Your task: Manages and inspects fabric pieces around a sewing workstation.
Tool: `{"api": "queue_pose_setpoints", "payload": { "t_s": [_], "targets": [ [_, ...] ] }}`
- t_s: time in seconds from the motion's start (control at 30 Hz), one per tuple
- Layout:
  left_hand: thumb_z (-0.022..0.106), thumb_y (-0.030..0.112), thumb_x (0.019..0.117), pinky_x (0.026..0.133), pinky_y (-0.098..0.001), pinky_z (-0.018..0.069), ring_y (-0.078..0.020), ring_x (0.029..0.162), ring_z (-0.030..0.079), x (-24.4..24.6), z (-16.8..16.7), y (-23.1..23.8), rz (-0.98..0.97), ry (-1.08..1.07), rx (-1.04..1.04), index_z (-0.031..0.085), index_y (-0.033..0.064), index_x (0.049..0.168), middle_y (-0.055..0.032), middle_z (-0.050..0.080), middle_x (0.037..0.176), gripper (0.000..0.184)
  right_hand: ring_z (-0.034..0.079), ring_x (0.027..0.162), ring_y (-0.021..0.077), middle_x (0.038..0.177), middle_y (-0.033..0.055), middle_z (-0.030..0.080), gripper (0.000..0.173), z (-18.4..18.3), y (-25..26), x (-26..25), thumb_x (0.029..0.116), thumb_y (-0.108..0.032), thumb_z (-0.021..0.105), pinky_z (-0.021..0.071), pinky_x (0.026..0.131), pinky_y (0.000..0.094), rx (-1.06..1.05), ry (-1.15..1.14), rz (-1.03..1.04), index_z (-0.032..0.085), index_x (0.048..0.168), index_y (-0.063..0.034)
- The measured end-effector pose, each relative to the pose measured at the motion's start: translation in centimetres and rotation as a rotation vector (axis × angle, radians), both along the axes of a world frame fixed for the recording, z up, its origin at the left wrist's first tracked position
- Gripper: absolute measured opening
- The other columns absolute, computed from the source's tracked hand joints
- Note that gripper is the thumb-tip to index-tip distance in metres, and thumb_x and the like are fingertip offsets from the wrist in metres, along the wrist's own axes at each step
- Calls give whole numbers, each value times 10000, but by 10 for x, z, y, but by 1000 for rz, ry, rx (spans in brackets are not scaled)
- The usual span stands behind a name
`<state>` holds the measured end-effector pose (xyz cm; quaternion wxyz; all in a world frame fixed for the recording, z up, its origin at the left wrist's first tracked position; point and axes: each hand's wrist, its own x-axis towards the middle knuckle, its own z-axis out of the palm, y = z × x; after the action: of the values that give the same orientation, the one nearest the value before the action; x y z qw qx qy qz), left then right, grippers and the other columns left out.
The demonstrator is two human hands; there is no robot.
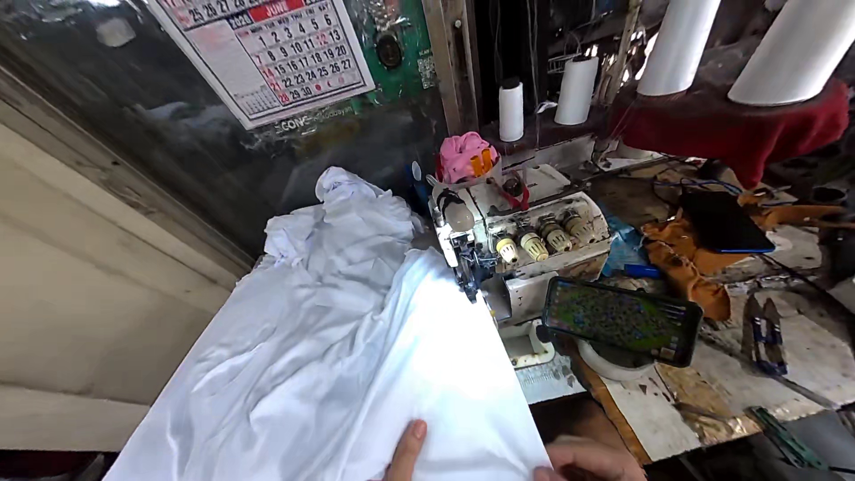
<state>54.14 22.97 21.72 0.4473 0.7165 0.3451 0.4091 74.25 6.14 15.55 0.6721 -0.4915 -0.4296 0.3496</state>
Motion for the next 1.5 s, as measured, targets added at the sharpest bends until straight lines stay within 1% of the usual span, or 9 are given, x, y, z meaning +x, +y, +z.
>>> {"api": "queue_pose_setpoints", "payload": {
  "t_s": [0.23, 0.4, 0.5, 0.67, 0.93, 1.1, 1.3, 1.4, 1.5],
  "targets": [
    [633, 393, 1012, 903, -360, 606, -76, 960, 728, 2, 44, 56, 36, 438, 17, 705, 59, 1200, -6, 762, 1041, 391, 672, 598, 110, 795, 17, 728, 142, 27, 58, 12, 974, -184, 708, 592, 519, 281, -152, -115, -218, 765, 1023, -63],
    [228, 684, 1041, 565, -392, 646, -221, 648, 741, -36, 77, 133, -817, 473, -327, 700, 76, 1171, -108, 756, 868, 781, 700, 626, 131, 835, 13, 748, 194, 49, 102, 25, 977, -267, 694, 607, 537, 282, -219, -38, -235, 750, 984, -81],
    [350, 452, 1111, 588, -275, 595, -81, 631, 667, -5, 89, 97, -684, 218, 115, 733, 121, 1060, 14, 709, 774, 509, 692, 602, 137, 767, 25, 726, 204, 51, 114, 26, 961, -269, 712, 607, 543, 286, -226, 15, -276, 742, 922, -70],
    [542, 354, 1021, 861, -417, 506, -160, 976, 607, 103, 16, 79, -60, 319, 767, 781, 210, 1046, 21, 651, 990, 280, 680, 589, 158, 718, 49, 701, 209, 53, 123, 21, 954, -240, 705, 597, 536, 299, -202, 62, -349, 740, 865, -55],
    [509, 449, 1025, 965, -519, 466, -270, 1218, 514, 105, 16, 114, -1, 414, 608, 745, 277, 1215, -49, 558, 1308, 348, 636, 502, 186, 565, 59, 589, 389, 52, 151, 18, 959, -278, 665, 581, 504, 343, -171, 53, -488, 563, 630, -96],
    [409, 358, 1089, 675, -503, 570, -262, 810, 674, 86, 17, 106, 86, 609, 574, 630, 238, 1423, -112, 676, 1031, 418, 674, 628, 147, 755, 30, 692, 280, 54, 122, 12, 1007, -325, 649, 589, 570, 297, -132, -81, -195, 706, 884, -80],
    [587, 330, 965, 528, -525, 536, -262, 586, 670, 56, 33, 62, 66, 626, 696, 733, 105, 838, -59, 657, 641, 297, 649, 1217, 127, 1412, 8, 631, 479, 78, 103, 16, 1082, -384, 500, 578, 994, 342, -140, -300, 133, 515, 1523, -197],
    [592, 297, 962, 543, -439, 567, -183, 638, 690, 87, 17, 16, -126, 508, 691, 738, 134, 874, -7, 684, 711, 236, 703, 1003, 106, 1150, -11, 735, 314, 81, 101, 34, 1057, -314, 554, 602, 886, 346, -167, -340, -49, 706, 1297, -180],
    [550, 351, 1031, 814, -424, 626, -146, 968, 741, 88, 26, 19, -387, 516, 606, 736, 154, 1252, 1, 760, 1110, 350, 675, 746, 83, 925, -69, 744, 138, 81, 119, 40, 959, -214, 697, 581, 661, 333, -186, -391, -527, 790, 1061, -218]
  ]
}}
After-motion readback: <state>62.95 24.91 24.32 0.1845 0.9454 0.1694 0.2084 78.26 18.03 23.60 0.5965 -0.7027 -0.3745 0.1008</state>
